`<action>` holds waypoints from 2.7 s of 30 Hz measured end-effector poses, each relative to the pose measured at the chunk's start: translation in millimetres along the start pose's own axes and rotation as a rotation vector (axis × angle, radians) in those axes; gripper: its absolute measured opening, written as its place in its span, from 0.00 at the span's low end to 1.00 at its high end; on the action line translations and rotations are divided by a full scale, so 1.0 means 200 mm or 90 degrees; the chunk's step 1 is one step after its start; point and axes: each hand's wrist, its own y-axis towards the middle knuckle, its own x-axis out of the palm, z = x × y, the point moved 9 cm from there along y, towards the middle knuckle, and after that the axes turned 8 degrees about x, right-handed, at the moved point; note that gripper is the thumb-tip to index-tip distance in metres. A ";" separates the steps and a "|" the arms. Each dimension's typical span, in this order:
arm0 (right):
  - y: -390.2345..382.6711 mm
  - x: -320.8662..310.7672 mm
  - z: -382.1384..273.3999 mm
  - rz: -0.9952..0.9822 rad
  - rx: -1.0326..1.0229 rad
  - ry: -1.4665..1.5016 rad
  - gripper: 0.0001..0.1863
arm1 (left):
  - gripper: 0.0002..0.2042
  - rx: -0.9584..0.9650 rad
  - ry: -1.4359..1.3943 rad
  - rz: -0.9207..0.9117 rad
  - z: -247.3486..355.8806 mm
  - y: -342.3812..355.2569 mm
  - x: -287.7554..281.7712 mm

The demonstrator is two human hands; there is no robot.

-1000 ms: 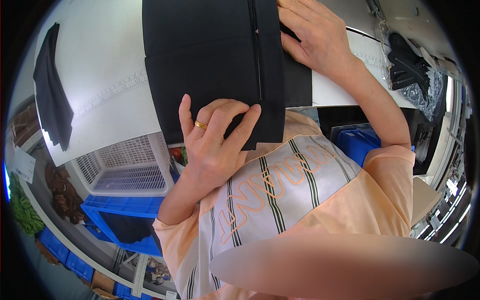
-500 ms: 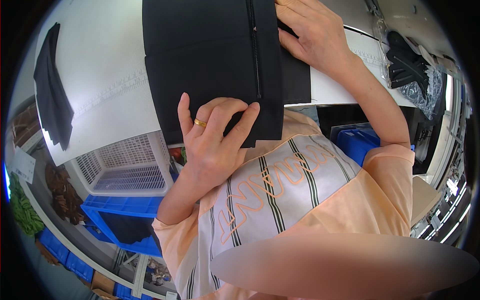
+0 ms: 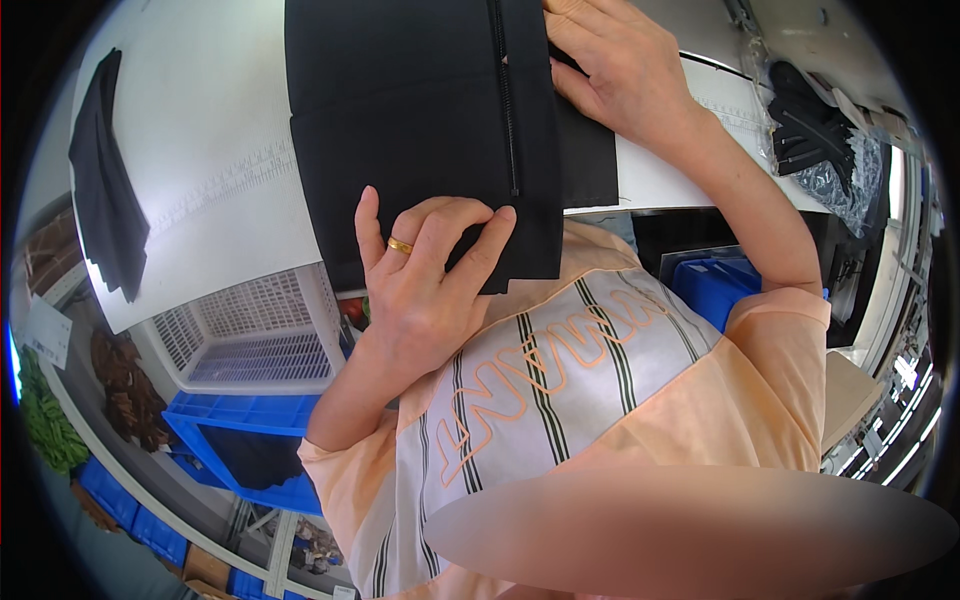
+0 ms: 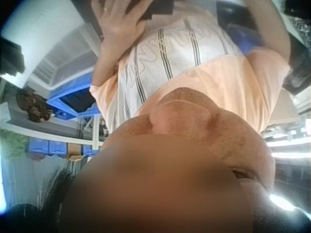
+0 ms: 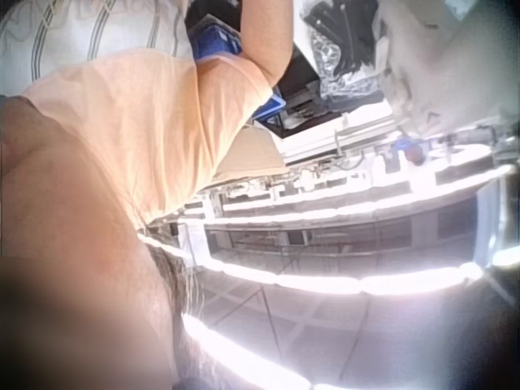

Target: Sewing a zipper into a black fabric or leather component using an industrial sewing machine.

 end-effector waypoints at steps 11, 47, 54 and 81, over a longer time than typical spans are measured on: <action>0.00 -0.01 0.00 -0.009 0.008 0.010 0.24 | 0.27 0.064 -0.063 -0.206 -0.04 0.10 -0.02; -0.02 0.02 0.03 0.005 0.036 -0.024 0.24 | 0.11 0.100 0.012 0.073 -0.42 0.57 0.05; -0.02 0.04 0.04 0.024 0.044 -0.021 0.22 | 0.11 0.082 -0.004 0.068 -0.43 0.57 0.05; 0.01 0.01 0.05 0.049 -0.055 -0.018 0.18 | 0.16 0.172 0.077 0.040 -0.37 0.53 0.07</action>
